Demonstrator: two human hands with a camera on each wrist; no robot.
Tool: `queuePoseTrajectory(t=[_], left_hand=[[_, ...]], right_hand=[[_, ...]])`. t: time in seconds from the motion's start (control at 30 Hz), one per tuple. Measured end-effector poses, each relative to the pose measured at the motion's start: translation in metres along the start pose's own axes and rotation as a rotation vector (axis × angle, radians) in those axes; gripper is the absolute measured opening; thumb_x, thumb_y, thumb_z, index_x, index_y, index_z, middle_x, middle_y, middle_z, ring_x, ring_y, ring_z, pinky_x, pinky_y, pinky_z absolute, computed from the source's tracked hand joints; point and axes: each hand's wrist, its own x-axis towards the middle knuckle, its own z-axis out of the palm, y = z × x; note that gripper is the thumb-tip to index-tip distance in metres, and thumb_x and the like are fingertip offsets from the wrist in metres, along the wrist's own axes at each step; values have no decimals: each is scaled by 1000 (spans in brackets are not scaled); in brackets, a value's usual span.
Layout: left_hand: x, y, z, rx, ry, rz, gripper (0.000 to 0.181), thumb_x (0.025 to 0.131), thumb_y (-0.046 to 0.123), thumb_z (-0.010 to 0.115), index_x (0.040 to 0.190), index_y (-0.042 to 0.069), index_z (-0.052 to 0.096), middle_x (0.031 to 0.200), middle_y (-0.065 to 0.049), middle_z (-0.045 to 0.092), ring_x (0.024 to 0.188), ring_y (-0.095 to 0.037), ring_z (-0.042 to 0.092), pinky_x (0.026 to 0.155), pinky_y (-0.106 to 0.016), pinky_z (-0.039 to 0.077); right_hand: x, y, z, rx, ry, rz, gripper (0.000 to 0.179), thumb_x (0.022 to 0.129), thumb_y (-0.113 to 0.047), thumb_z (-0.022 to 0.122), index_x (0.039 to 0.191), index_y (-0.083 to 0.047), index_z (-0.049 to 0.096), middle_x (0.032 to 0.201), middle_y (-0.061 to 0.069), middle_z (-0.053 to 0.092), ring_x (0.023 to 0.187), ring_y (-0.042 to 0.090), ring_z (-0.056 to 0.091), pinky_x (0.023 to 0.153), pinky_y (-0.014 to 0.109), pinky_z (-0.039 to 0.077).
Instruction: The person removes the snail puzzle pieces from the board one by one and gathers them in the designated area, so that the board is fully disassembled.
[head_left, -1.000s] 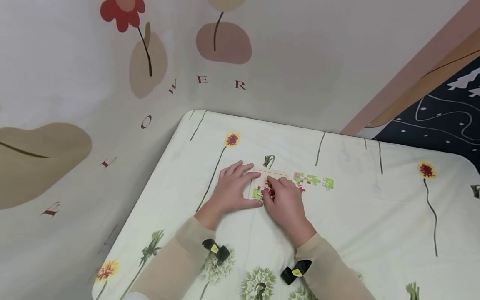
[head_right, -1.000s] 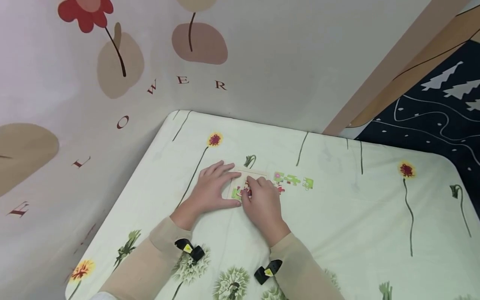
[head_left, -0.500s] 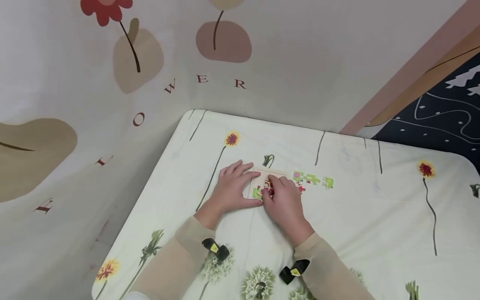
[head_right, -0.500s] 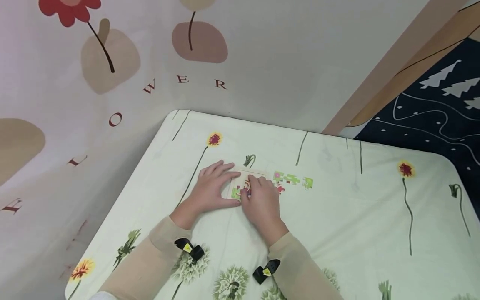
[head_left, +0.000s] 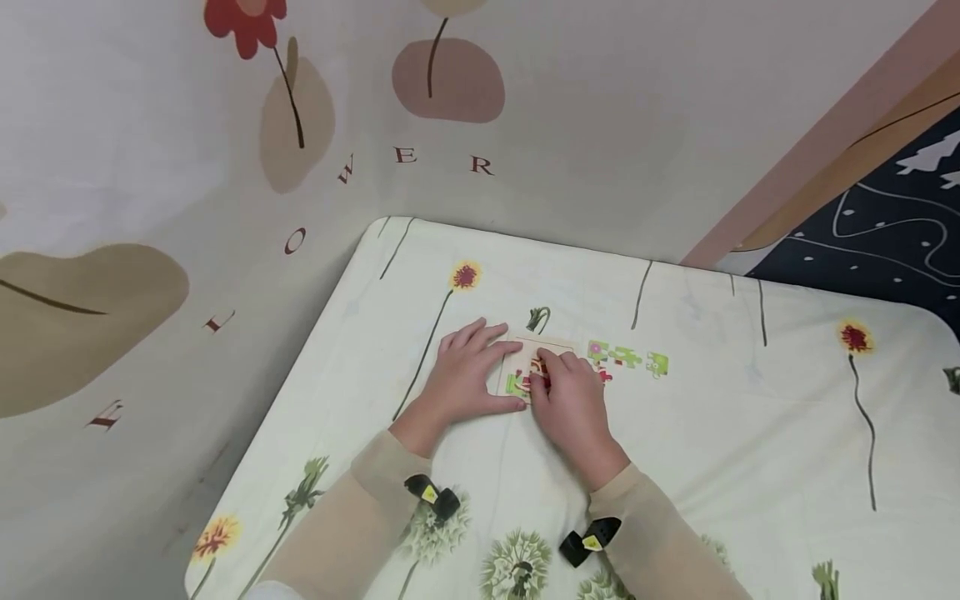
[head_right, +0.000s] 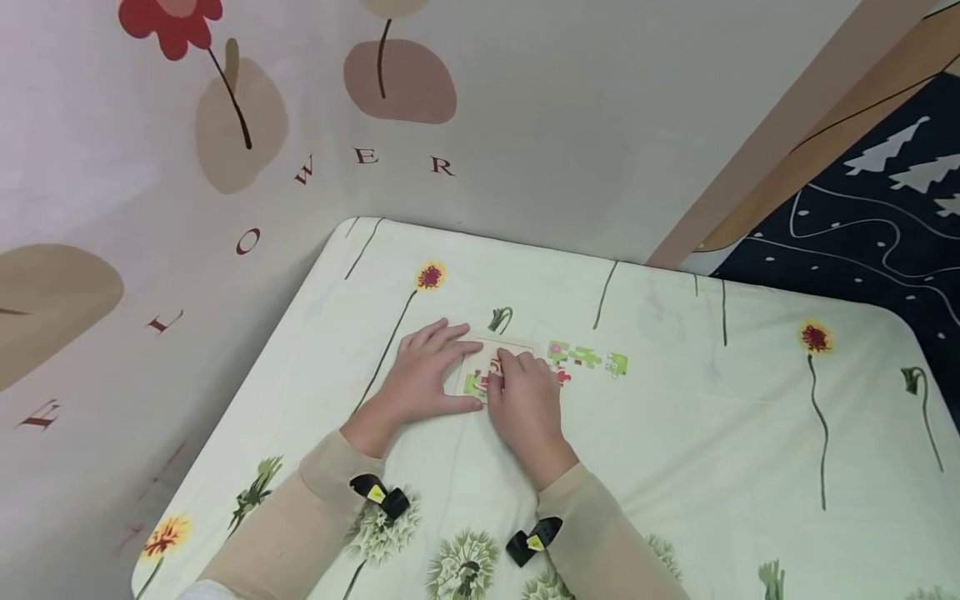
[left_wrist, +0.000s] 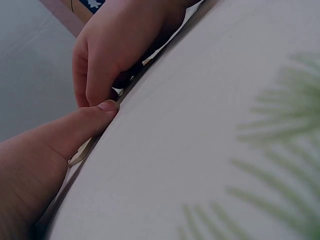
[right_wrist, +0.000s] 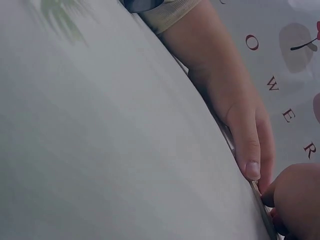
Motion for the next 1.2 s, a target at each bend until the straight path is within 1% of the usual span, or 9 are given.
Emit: queuePoseTrajectory(t=[0.23, 0.43, 0.57, 0.77, 1.03, 1.2], left_hand=[[0, 0, 0, 9, -7, -9, 88, 79, 76, 79, 152, 31, 60, 168, 1, 41, 158, -32, 25, 115, -59, 28], [1, -1, 0, 4, -3, -4, 88, 79, 75, 80, 152, 29, 61, 167, 0, 41, 158, -32, 25, 116, -59, 28], [1, 0, -1, -2, -1, 0, 89, 78, 75, 80, 152, 29, 61, 167, -1, 42, 158, -33, 26, 115, -59, 29], [1, 1, -3, -9, -7, -2, 89, 79, 75, 80, 152, 28, 61, 167, -1, 41, 158, -33, 25, 116, -59, 28], [1, 1, -4, -12, -7, -2, 88, 79, 74, 81, 152, 28, 61, 167, -2, 42, 158, -34, 26, 116, -61, 28], [1, 2, -4, -15, -11, -1, 88, 79, 74, 81, 152, 28, 61, 167, -2, 41, 158, -34, 25, 116, -60, 27]], right_hand=[[0, 0, 0, 3, 5, -8, 37, 99, -15, 73, 132, 1, 71, 93, 11, 65, 86, 35, 60, 79, 52, 48], [1, -1, -1, 3, -4, 6, 37, 99, -16, 73, 132, 1, 71, 95, 11, 65, 87, 35, 60, 81, 53, 47], [1, -1, -1, 2, -9, 13, 37, 99, -16, 73, 133, 1, 70, 94, 10, 65, 87, 34, 59, 82, 52, 47], [1, 0, 0, 5, -6, 13, 38, 99, -16, 74, 133, 0, 70, 93, 9, 64, 86, 33, 58, 79, 50, 46], [2, 1, 0, 28, -11, 31, 38, 98, -15, 75, 133, -1, 68, 95, 9, 64, 89, 33, 58, 81, 49, 45], [1, 2, 1, 35, 21, -2, 37, 97, -13, 76, 131, -3, 70, 101, 10, 62, 90, 33, 52, 81, 47, 43]])
